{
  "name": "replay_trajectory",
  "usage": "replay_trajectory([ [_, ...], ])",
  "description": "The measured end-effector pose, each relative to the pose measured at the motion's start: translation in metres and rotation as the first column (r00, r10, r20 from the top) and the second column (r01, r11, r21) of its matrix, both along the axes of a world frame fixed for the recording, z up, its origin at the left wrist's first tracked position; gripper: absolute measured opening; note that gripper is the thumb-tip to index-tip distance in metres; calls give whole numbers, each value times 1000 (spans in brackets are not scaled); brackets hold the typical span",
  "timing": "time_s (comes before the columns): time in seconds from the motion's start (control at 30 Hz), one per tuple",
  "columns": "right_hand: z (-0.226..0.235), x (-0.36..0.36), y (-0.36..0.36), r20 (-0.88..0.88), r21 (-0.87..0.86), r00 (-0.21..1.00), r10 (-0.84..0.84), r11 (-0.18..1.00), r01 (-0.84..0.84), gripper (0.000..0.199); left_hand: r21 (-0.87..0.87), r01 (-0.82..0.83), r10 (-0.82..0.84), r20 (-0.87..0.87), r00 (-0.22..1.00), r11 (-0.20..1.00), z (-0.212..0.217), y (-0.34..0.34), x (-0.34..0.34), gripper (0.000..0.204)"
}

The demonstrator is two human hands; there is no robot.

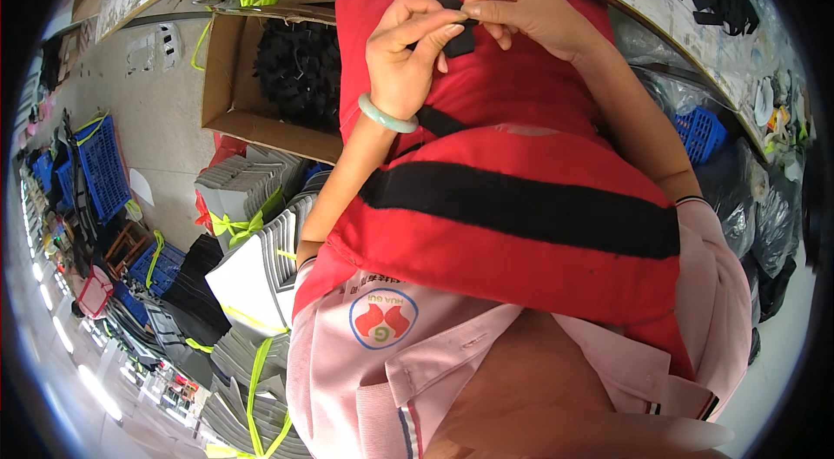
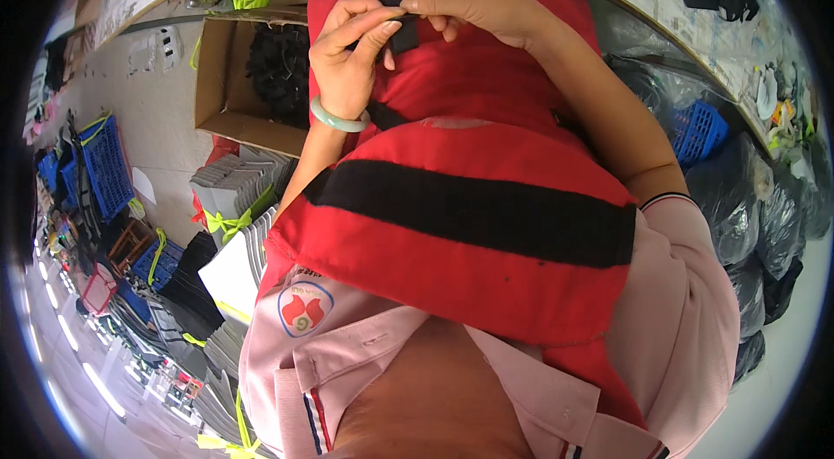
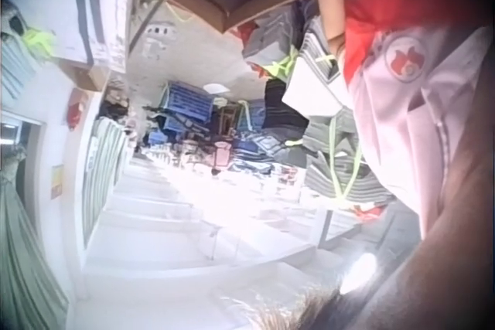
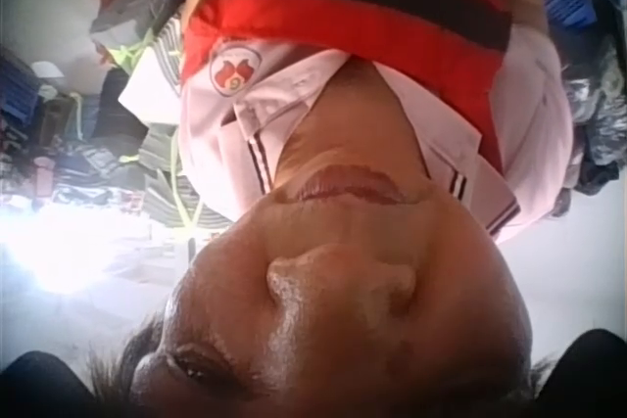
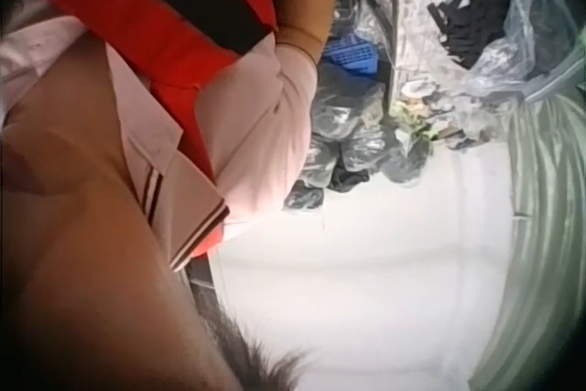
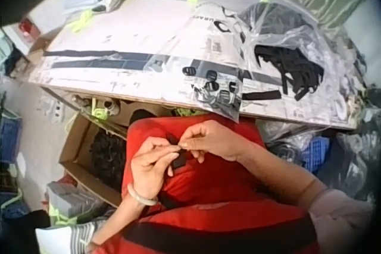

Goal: The person is manually assembling plastic buckles onto black nylon straps at a workbench.

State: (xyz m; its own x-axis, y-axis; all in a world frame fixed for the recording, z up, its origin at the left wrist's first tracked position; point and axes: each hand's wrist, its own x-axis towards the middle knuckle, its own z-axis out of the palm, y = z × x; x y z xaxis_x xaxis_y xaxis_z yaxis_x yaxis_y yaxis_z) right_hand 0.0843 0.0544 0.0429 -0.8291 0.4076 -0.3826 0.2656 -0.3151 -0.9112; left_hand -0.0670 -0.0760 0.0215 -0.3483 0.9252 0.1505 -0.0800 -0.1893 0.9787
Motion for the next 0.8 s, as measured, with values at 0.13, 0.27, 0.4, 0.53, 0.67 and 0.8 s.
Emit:
replay_trajectory([
  [0.13, 0, -1, -4, -40, 183, 999, -25, 983, 32, 23, 4, -3, 3, 44, 999, 1000, 2, -2, -2, 15],
  [0.27, 10, 1, -7, -8, 234, 998, -59, 970, 59, 25, -1, -57, 57, 54, 997, 998, 1, -1, -3, 15],
  [0.4, 8, 7, -22, 169, 206, 986, -7, 978, -28, 25, -28, -109, 112, 116, 987, 994, -2, 1, -2, 16],
  [0.53, 1, 3, -34, -8, 174, 997, -72, 982, 73, 24, 28, -93, 88, 147, 985, 995, -10, 2, 2, 18],
  [0.67, -3, 0, -30, -21, 211, 988, -156, 965, 157, 21, -3, -98, 96, 212, 973, 995, -8, 0, 0, 18],
  [0.8, 1, -1, -26, -77, 35, 975, -210, 976, 213, 24, 35, -146, 147, -25, 989, 989, 3, -7, 5, 15],
])
